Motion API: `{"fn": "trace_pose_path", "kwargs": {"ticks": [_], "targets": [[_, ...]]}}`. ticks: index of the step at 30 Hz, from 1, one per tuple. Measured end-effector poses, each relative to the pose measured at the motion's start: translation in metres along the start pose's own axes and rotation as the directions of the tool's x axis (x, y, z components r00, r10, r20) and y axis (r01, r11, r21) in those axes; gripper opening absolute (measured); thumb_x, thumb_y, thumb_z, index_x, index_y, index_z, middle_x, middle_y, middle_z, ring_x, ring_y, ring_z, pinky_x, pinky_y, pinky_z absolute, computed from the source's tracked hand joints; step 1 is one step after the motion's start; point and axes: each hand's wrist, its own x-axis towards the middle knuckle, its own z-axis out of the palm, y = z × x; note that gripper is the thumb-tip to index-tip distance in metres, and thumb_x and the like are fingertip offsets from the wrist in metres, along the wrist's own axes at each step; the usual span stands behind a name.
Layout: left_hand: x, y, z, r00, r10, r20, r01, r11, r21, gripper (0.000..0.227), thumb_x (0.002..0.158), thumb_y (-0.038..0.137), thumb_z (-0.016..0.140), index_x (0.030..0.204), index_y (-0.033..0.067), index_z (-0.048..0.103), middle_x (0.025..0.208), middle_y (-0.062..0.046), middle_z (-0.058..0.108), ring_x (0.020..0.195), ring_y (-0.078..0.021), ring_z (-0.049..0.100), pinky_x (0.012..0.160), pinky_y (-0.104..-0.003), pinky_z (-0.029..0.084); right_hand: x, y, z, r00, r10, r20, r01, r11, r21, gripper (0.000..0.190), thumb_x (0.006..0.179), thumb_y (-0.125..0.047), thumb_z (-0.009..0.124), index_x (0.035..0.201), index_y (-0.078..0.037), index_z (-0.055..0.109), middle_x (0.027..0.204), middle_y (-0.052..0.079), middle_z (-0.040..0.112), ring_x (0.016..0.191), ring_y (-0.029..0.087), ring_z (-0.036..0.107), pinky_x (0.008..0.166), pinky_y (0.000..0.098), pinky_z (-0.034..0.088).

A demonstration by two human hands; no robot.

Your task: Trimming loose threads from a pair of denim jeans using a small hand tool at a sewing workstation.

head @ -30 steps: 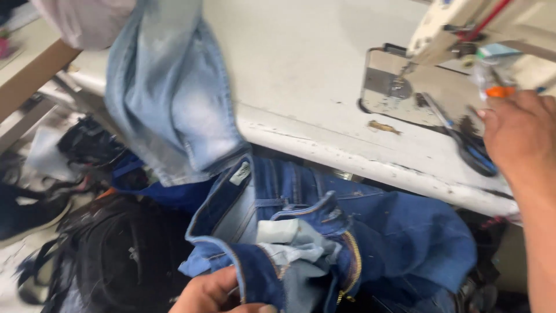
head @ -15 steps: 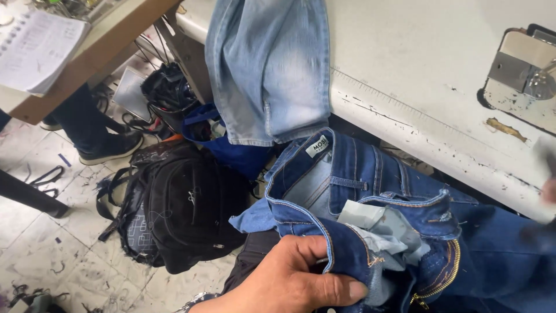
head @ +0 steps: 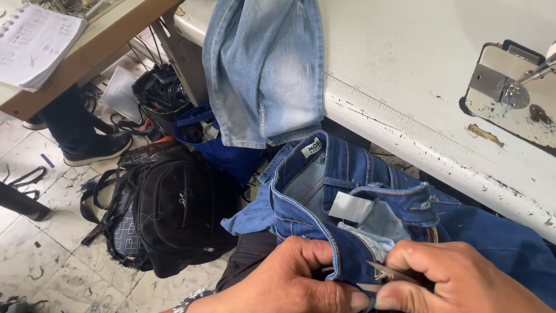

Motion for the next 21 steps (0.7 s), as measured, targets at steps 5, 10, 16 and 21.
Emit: {"fn": "trace_pose_path", "kwargs": {"ticks": [5, 10, 16, 21], "targets": [[0.000, 0.002, -0.001, 1.000, 0.014, -0.009, -0.013, 0.999, 0.036, 0.012, 0.095, 0.008, 0.073, 0.107, 0.0064, 0.073, 0.092, 0.005, 0.069, 0.083, -0.0036, 0.061, 0.076, -0.019, 0.048, 0.014, 0.031, 0.025, 0.950, -0.304, -0.068, 0.286, 0.937, -0.203, 0.024, 0.090, -0.069, 0.071, 0.089, -0.045, 0.077, 0.074, -0.020, 0.069, 0.069, 0.001, 0.064, 0.070, 0.0218, 0.055], [-0.002, 0.006, 0.003, 1.000, 0.005, 0.013, -0.006, 0.996, 0.085, 0.014, 0.097, 0.008, 0.071, 0.111, 0.0059, 0.071, 0.093, 0.006, 0.066, 0.084, -0.0027, 0.058, 0.076, -0.018, 0.045, 0.009, 0.033, 0.027, 0.961, -0.255, -0.104, 0.231, 0.951, -0.204, 0.028, 0.089, -0.072, 0.063, 0.093, -0.049, 0.078, 0.072, -0.021, 0.069, 0.068, -0.003, 0.068, 0.071, 0.0204, 0.055], [-0.002, 0.007, 0.006, 1.000, -0.001, 0.014, -0.001, 0.989, 0.145, 0.022, 0.097, 0.008, 0.070, 0.118, 0.0030, 0.071, 0.103, 0.002, 0.071, 0.094, -0.0054, 0.062, 0.083, -0.020, 0.050, -0.008, 0.007, 0.014, 0.994, -0.051, -0.095, 0.042, 0.995, -0.087, 0.024, 0.085, -0.065, 0.081, 0.085, -0.041, 0.081, 0.077, -0.015, 0.068, 0.073, 0.004, 0.052, 0.068, 0.0190, 0.051], [-0.002, 0.008, 0.008, 1.000, -0.016, -0.007, 0.017, 0.992, 0.127, 0.013, 0.097, 0.008, 0.071, 0.111, 0.0057, 0.071, 0.092, 0.005, 0.067, 0.082, -0.0028, 0.059, 0.072, -0.019, 0.046, 0.002, 0.027, 0.030, 0.959, -0.235, -0.156, 0.224, 0.971, -0.085, 0.024, 0.090, -0.063, 0.072, 0.087, -0.041, 0.080, 0.071, -0.014, 0.068, 0.067, 0.005, 0.061, 0.066, 0.0239, 0.053]]}}
